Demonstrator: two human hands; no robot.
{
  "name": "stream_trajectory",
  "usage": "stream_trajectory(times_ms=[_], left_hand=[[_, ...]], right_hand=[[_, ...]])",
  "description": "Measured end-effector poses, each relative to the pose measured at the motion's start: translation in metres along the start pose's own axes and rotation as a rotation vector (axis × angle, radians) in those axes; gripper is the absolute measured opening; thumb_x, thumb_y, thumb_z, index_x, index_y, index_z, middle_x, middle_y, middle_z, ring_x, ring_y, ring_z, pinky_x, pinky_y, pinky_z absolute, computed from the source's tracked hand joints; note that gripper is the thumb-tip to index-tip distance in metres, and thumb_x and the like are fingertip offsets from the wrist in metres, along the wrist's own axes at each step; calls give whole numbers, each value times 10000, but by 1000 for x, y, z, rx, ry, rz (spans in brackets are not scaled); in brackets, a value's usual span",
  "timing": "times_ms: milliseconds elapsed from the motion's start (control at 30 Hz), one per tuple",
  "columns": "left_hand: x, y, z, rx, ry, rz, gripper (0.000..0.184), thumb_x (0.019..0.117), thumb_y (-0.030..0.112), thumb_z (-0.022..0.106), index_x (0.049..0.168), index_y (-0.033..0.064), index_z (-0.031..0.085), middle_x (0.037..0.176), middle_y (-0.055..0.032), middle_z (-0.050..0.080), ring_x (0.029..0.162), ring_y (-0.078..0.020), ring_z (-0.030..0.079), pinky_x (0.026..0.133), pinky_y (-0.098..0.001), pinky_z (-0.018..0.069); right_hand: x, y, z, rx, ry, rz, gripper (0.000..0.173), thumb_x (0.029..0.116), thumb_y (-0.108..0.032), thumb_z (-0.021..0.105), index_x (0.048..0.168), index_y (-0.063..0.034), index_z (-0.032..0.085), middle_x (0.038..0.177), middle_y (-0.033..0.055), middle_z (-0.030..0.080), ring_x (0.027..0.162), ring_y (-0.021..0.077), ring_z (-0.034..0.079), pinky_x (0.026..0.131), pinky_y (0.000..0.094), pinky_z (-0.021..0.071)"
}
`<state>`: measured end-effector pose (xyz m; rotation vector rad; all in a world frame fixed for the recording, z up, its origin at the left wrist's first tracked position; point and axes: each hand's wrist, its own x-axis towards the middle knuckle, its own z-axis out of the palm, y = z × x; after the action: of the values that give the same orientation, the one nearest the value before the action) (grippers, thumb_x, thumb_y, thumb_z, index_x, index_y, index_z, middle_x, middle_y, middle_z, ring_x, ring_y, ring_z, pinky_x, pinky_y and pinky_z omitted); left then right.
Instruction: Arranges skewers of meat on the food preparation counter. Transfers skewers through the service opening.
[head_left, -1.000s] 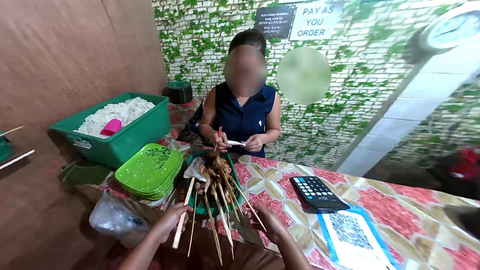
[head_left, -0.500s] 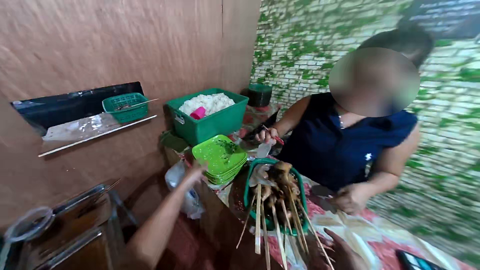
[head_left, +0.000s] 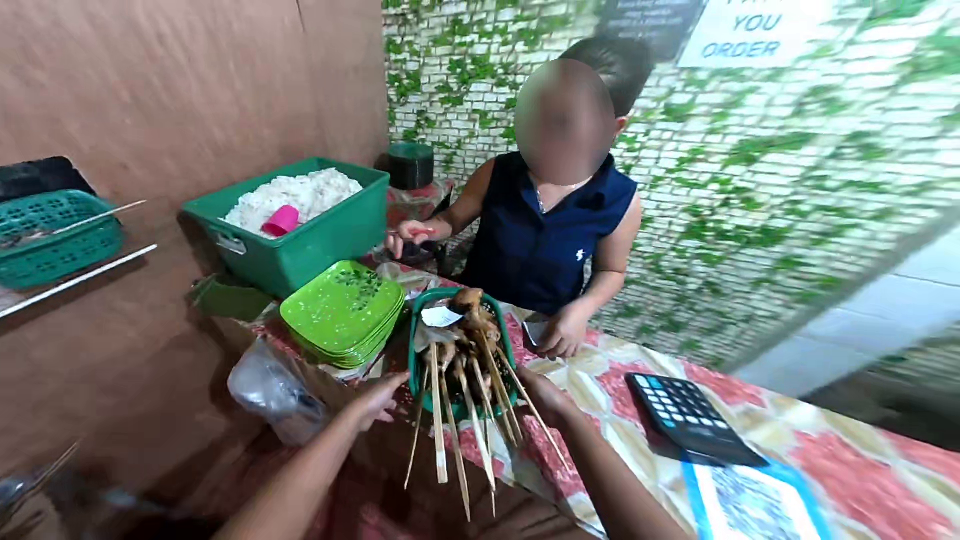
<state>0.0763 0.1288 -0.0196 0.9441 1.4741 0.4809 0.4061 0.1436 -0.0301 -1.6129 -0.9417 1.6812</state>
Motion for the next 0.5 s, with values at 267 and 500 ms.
stream_trajectory(times_ms=[267, 500], left_hand=[[45, 108, -16, 394, 374, 363, 568, 1014, 461, 587, 1304, -27, 599, 1436, -258, 502, 1307, -374, 527, 1083, -541, 437], [87, 130, 7, 599, 399, 136, 470, 939, 368, 683, 1206, -19, 672, 1288, -249, 632, 1222, -390, 607, 1006, -601, 482]], right_hand=[[8, -6, 10, -120, -29, 96, 429, 1095, -286, 431, 1448, -45, 468, 1269, 225, 614, 1086, 348, 627, 879, 544, 520], [14, -9, 17, -214, -90, 174, 407, 1106, -357, 375, 1289, -55, 579, 1026, 157, 662, 818, 252, 647, 716, 434, 546]])
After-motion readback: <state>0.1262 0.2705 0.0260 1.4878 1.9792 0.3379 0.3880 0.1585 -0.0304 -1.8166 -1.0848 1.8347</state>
